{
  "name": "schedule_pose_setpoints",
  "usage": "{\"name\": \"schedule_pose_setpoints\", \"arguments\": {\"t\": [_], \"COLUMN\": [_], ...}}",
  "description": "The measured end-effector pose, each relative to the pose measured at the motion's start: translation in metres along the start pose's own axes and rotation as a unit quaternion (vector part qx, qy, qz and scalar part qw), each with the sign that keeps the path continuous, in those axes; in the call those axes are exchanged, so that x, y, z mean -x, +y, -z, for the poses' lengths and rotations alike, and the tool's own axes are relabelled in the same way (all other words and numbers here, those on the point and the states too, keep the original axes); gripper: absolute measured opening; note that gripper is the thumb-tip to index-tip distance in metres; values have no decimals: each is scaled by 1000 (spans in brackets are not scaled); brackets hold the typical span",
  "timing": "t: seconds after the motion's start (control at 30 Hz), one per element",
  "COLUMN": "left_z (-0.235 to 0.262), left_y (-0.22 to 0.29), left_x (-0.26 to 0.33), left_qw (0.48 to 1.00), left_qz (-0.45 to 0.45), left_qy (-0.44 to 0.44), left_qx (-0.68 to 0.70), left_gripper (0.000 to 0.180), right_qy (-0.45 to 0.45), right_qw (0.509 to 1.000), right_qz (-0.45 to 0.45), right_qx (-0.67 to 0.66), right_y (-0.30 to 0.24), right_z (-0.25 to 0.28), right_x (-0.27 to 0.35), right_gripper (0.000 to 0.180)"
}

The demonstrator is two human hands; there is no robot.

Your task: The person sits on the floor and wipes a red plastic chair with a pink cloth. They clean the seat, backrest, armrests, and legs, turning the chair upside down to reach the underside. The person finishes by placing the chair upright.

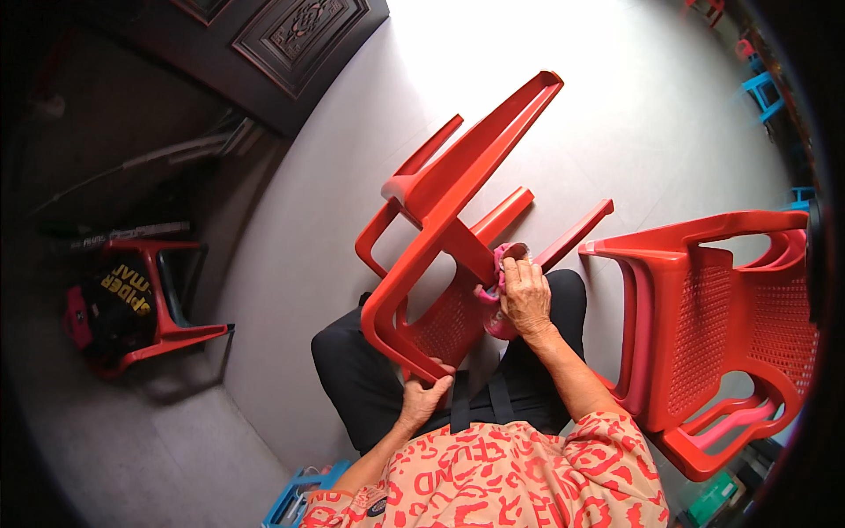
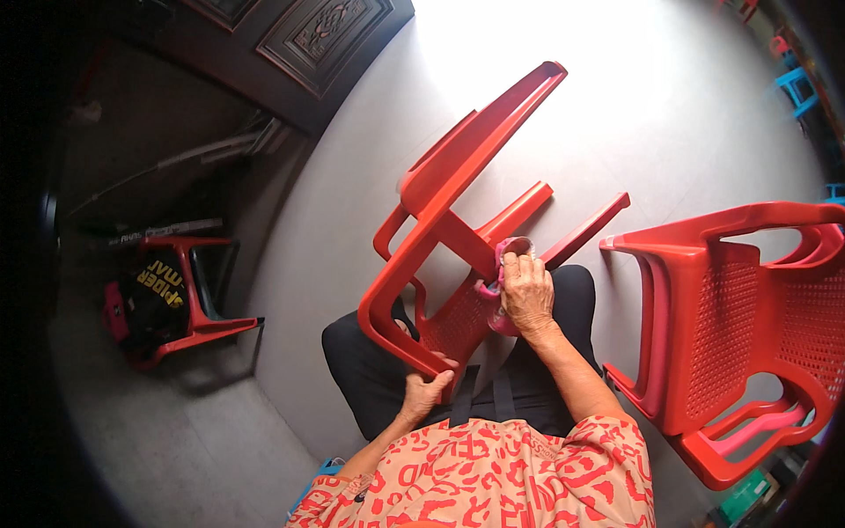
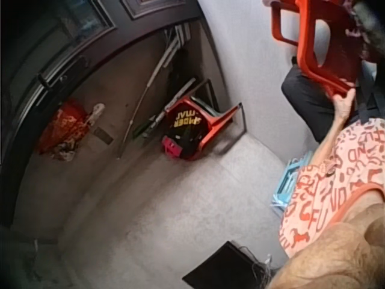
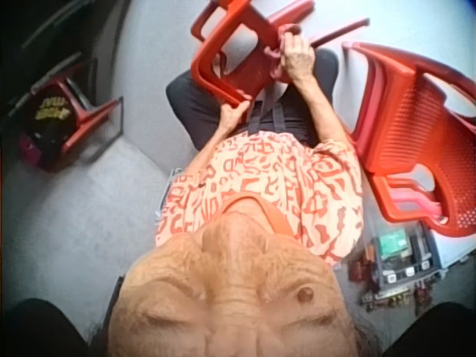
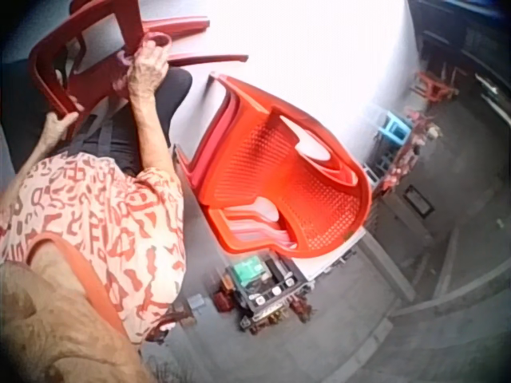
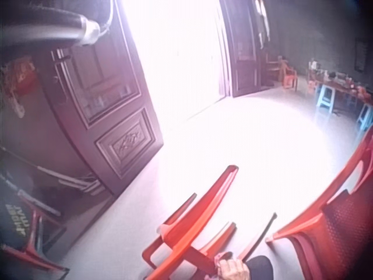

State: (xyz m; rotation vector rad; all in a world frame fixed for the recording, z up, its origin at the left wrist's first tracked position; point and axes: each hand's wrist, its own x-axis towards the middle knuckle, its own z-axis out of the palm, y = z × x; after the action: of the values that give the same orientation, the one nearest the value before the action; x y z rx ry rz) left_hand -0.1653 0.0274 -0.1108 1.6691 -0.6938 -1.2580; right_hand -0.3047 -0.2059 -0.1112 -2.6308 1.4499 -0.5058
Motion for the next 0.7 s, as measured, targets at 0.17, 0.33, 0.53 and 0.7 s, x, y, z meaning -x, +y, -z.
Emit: {"name": "schedule_pose_setpoints", "arguments": {"t": [0.17, 0.33, 0.53, 0.7], "left_z": [-10, -9, 2, 7], "left_y": [10, 29, 42, 64], "left_x": [-8, -26, -42, -51], "left_qw": [989, 967, 953, 938], "left_qz": [54, 63, 81, 98], "left_qy": [14, 67, 84, 95], "left_qx": [137, 238, 278, 318], "left_gripper": [24, 21, 28, 25], "right_qy": [56, 26, -43, 10], "right_qw": [997, 999, 995, 998], "right_qz": [8, 38, 90, 49], "right_qx": [-59, 26, 27, -31], "right_y": [-7, -11, -7, -2], "right_z": [-5, -20, -2, -18], "right_x": [-26, -40, -45, -33], "right_gripper": [40, 40, 49, 47]}}
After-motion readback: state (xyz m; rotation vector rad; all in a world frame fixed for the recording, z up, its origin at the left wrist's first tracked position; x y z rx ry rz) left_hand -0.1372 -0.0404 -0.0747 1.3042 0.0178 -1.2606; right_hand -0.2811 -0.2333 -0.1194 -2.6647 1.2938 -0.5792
